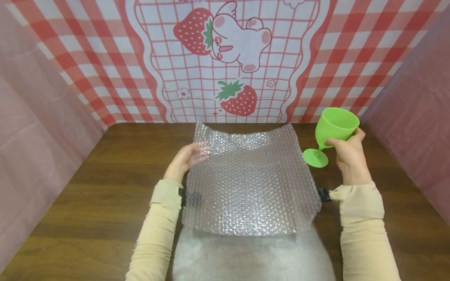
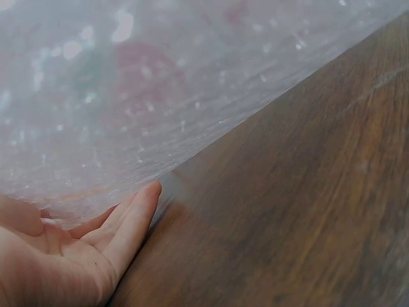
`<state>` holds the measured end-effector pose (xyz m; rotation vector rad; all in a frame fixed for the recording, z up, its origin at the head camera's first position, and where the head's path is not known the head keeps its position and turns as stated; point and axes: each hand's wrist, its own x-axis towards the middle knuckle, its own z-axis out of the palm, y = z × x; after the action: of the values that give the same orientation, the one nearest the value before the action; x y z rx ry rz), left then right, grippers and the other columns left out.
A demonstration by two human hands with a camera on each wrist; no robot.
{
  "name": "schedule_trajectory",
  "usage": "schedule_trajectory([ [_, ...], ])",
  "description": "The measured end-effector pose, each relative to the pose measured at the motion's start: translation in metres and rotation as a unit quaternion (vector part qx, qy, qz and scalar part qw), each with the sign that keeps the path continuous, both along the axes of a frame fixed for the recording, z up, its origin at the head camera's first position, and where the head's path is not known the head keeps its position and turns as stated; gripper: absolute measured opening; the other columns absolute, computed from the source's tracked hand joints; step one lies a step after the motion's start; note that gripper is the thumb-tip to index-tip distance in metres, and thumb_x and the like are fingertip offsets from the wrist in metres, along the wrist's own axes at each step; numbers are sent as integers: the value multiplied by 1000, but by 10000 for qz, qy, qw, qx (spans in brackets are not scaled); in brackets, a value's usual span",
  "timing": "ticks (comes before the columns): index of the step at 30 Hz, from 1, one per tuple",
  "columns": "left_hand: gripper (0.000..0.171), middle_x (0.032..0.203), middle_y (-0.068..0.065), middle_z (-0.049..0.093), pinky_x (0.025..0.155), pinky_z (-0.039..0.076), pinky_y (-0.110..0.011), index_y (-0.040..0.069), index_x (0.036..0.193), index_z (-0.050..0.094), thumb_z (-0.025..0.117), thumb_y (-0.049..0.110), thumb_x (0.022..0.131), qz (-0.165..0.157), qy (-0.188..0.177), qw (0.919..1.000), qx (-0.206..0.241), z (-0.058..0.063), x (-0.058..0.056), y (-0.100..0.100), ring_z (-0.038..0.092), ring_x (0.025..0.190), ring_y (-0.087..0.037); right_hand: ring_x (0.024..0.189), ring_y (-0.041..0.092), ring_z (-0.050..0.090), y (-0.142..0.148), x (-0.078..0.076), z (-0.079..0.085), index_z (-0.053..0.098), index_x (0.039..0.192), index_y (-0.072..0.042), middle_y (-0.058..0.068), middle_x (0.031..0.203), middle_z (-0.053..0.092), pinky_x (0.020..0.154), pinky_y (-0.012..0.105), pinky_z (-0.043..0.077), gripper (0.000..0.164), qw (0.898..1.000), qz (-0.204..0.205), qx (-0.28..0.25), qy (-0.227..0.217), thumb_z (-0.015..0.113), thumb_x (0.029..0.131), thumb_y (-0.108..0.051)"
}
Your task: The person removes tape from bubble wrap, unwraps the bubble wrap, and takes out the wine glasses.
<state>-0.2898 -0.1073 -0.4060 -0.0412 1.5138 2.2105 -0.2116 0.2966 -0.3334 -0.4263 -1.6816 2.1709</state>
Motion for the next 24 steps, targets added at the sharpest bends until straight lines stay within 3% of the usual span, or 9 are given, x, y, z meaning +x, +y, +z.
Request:
schedule_trajectory([
  [6,52,143,-30,24,107,31,-40,-9,140,19,24,-6,88,-57,84,9999,-44,2,2,1,51,105,-25,98,5,39,0,6,10,10,128,-13,-6,110,34,66,7,44,78,9998,-100,-4,167,42,70,27],
  [12,53,142,-28,26,106,32,-41,-8,140,19,26,-6,87,32,17,10000,26,-6,-3,0,51,100,-23,106,7,36,-2,9,15,12,131,-11,-6,111,34,70,7,42,76,9995,-300,82,73,41,70,25],
  [20,52,142,-28,27,104,36,-39,-7,140,22,27,-4,88,109,10,9999,-24,-10,-5,-1,55,94,-18,120,9,31,-8,16,24,7,134,-13,-3,128,26,81,9,40,82,9976,-245,647,56,56,76,16],
  [24,51,140,-27,30,103,37,-38,-7,139,23,27,-4,89,116,-20,9999,-53,-9,-6,0,56,93,-17,118,9,31,-9,19,28,12,132,-12,-6,119,27,77,7,42,79,9978,-297,552,217,57,74,18],
])
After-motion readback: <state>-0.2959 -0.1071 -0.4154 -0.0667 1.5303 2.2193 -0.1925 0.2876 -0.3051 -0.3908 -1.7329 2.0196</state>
